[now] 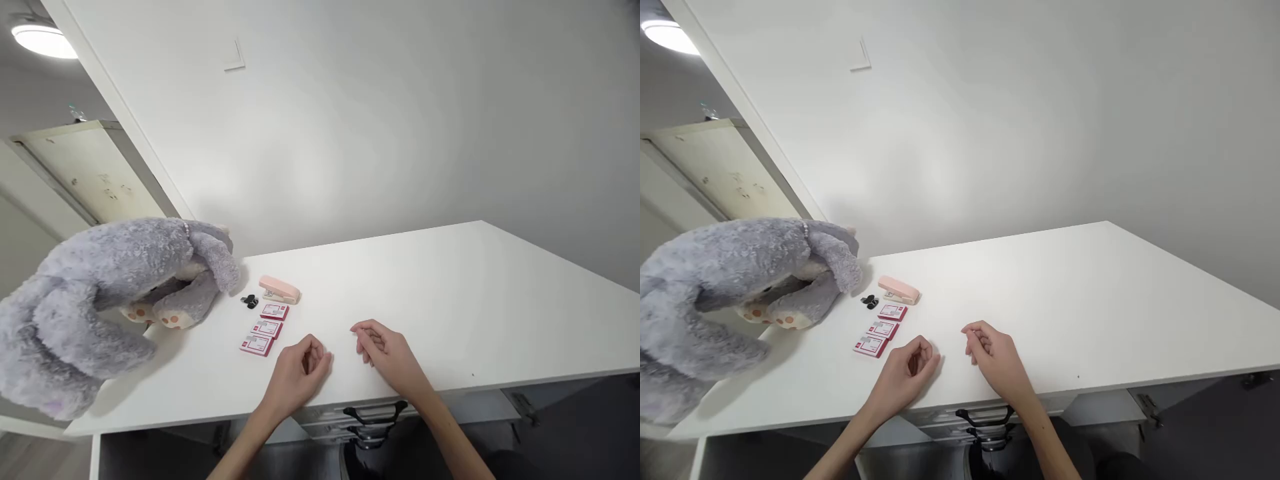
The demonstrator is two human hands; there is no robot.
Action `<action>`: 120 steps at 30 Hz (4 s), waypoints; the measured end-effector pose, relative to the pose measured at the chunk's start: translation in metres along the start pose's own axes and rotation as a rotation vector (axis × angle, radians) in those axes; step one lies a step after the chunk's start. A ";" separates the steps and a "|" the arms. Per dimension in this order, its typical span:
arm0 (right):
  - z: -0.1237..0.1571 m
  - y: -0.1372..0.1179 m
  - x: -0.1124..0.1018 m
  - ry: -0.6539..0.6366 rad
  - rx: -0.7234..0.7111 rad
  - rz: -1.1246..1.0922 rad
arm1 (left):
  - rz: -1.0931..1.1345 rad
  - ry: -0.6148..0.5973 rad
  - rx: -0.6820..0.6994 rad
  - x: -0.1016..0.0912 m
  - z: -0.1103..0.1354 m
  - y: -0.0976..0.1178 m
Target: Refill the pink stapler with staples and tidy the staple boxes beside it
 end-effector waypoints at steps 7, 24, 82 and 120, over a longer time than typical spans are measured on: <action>0.001 0.001 0.000 -0.031 -0.010 0.008 | -0.316 0.368 0.127 -0.072 -0.032 -0.007; -0.001 -0.007 0.000 -0.004 -0.066 0.001 | -0.852 -0.087 0.224 -0.166 -0.126 -0.037; -0.005 -0.015 -0.014 0.210 -0.073 0.182 | 0.408 -0.378 0.241 0.000 -0.109 0.005; -0.001 -0.019 -0.017 0.193 -0.059 0.059 | 0.247 -0.332 0.354 0.022 -0.097 0.011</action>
Point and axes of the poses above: each hand's wrist, its own z-axis away from the middle knuckle, its own x-axis out of the palm, y = z × x, the point moved 4 cm from there along -z, towards the middle knuckle, and after that the axes turned 6 degrees about -y, right-handed, at the moved point
